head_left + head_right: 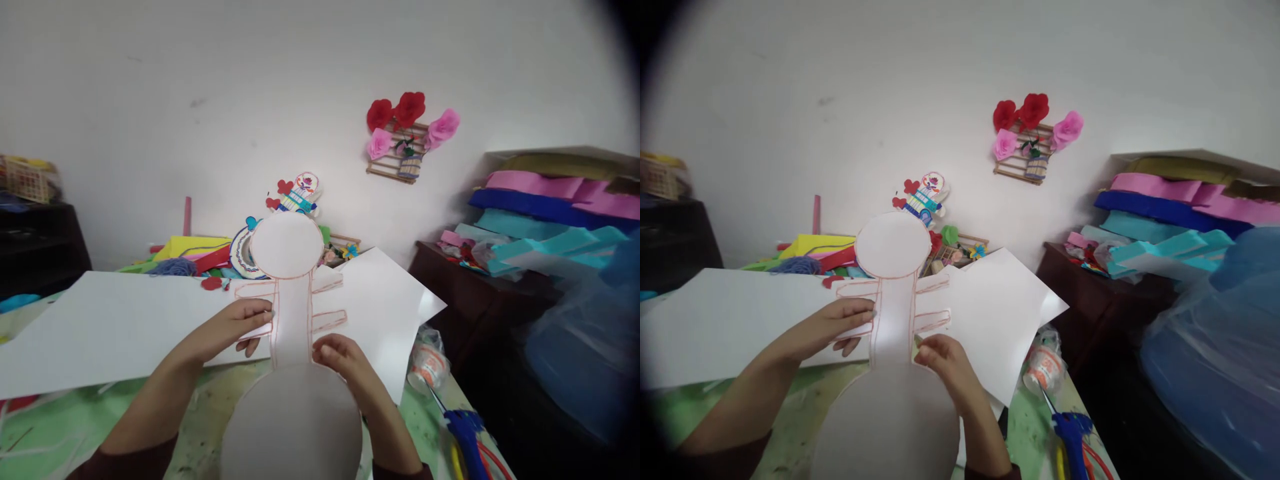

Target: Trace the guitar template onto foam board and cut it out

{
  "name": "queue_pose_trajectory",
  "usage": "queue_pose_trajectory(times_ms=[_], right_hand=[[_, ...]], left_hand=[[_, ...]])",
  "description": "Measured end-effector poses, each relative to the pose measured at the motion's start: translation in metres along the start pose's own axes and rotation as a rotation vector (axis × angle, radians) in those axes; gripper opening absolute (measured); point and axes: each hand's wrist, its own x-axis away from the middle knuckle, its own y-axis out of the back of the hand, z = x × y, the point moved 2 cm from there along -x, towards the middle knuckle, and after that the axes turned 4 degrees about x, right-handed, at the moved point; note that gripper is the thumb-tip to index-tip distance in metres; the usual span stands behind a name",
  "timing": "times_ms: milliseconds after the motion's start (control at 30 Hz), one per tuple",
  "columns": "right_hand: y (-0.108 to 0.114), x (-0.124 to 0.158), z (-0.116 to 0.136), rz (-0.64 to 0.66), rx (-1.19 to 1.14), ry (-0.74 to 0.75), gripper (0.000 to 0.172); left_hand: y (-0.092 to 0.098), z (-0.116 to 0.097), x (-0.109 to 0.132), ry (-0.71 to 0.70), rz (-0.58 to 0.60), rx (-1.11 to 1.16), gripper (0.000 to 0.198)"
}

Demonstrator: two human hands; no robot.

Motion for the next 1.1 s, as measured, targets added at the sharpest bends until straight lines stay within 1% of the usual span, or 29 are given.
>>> queue_pose_trajectory(times_ms=[100,167,233,300,333,400,433,467,500,633,700,767,867,967,1033,1100], right_hand=[[-0.011,-0.001,0.002,0.126,0.114,-0.001,0.029],[-0.013,-0.001,0.003,0.131,0.189,0.002,0.028],[-0.01,-0.001,0.003,0.075,0.282,0.022,0.027],[-0.005,0.0,0.005,0.023,0.327,0.047,0.025],[-0.002,0.001,0.006,0.003,0.325,0.056,0.024],[0.007,0.002,0.008,-0.05,0.31,0.066,0.025],[0.013,0.003,0.009,-0.088,0.31,0.069,0.026],[0.018,0.003,0.009,-0.131,0.317,0.069,0.027],[0.023,0.003,0.01,-0.172,0.33,0.066,0.029],[0.039,0.003,0.009,-0.301,0.387,0.068,0.032],[0.043,0.002,0.008,-0.34,0.399,0.079,0.031],[0.046,0.002,0.007,-0.353,0.402,0.087,0.03],[0.047,0.0,0.007,-0.362,0.426,0.094,0.03],[0.048,-0.002,0.005,-0.39,0.482,0.093,0.029],[0.047,-0.003,0.004,-0.409,0.524,0.091,0.028],[0.046,-0.004,0.002,-0.429,0.572,0.096,0.028]], left_hand=[[-0.003,-0.001,-0.002,-0.013,0.035,-0.051,0.034],[-0.003,-0.001,-0.004,-0.024,0.014,-0.086,0.038],[0.0,0.0,-0.004,-0.019,-0.093,-0.103,0.04],[0.005,0.001,-0.002,0.009,-0.209,-0.088,0.044],[0.006,0.002,-0.002,0.016,-0.235,-0.057,0.047],[0.009,0.004,-0.003,0.002,-0.227,0.067,0.054],[0.01,0.006,-0.004,-0.014,-0.229,0.145,0.055],[0.012,0.008,-0.005,-0.031,-0.26,0.21,0.053],[0.015,0.01,-0.007,-0.046,-0.324,0.251,0.05],[0.026,0.021,-0.015,-0.085,-0.679,0.338,0.039],[0.032,0.025,-0.017,-0.157,-0.793,0.468,0.035],[0.039,0.027,-0.016,-0.25,-0.866,0.59,0.032],[0.05,0.027,-0.011,-0.368,-0.927,0.695,0.026],[0.056,0.023,-0.005,-0.457,-0.946,0.74,0.018],[0.056,0.021,-0.003,-0.492,-0.944,0.765,0.014],[0.053,0.019,-0.003,-0.498,-0.929,0.802,0.013]])
